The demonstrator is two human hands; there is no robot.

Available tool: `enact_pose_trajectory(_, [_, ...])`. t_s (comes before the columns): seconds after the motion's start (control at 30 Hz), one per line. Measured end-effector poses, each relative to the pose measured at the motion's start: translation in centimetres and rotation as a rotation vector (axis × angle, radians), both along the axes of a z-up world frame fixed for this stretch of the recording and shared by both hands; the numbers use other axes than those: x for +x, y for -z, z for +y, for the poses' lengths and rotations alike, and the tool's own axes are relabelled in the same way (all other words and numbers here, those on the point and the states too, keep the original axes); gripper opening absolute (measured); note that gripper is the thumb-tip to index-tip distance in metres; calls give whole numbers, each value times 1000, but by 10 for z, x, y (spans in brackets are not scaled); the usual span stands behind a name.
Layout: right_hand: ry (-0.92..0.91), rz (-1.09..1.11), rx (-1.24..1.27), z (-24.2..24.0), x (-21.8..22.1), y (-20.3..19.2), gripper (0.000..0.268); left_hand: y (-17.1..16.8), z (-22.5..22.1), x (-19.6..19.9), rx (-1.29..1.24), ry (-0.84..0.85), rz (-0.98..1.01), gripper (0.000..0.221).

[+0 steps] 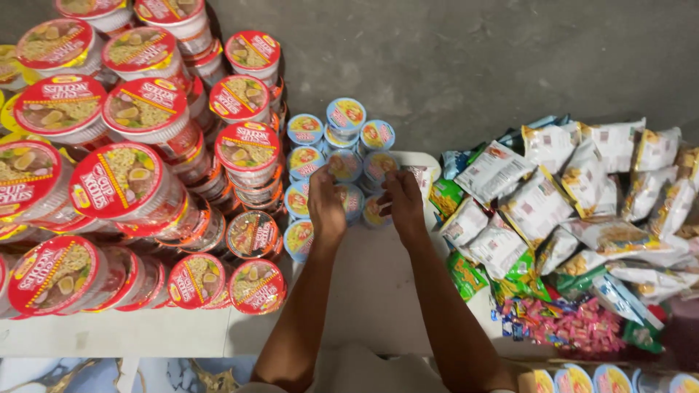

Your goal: Organize various instant noodles and snack items by placing them into a cardboard box.

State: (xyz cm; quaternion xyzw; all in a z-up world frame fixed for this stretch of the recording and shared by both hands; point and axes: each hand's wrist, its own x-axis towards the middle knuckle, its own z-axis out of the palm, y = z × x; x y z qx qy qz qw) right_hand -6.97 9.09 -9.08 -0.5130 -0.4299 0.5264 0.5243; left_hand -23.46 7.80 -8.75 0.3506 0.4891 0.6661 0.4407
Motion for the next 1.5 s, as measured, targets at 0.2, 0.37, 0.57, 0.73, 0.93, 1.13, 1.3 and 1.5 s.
enact_pose_trajectory(0.2, [-57, -106, 43, 39, -15, 7, 45, 82, 69, -10, 173, -174, 546, 40])
enact_pose_trajectory(0.37, [-83, -182, 68, 71, -20, 14, 58, 86, 102, -1, 5, -91, 302, 43])
enact_pose_trajectory(0.57, [-97, -166, 17, 93, -33, -7, 65, 53, 127, 3, 94, -118, 661, 54])
enact_pose_trajectory(0.73, [-92, -129, -10, 121, -39, 2, 66, 53, 165, 4, 36, -114, 285, 66])
enact_pose_trajectory(0.93, [-74, -15, 16, 162, -32, 61, 69, 40, 170, 4, -69, -77, 246, 77])
enact_pose_trajectory(1.13, [-250, 120, 143, 159, -37, 53, 59, 28, 164, 5, -160, 47, 138, 91])
enact_pose_trajectory(1.3, [-28, 82, -1, 133, -25, 42, 58, 18, 147, 13, -46, -31, 470, 97])
enact_pose_trajectory(1.5, [-38, 192, 154, 71, 22, 28, 63, -11, 106, 44, 174, 201, 560, 67])
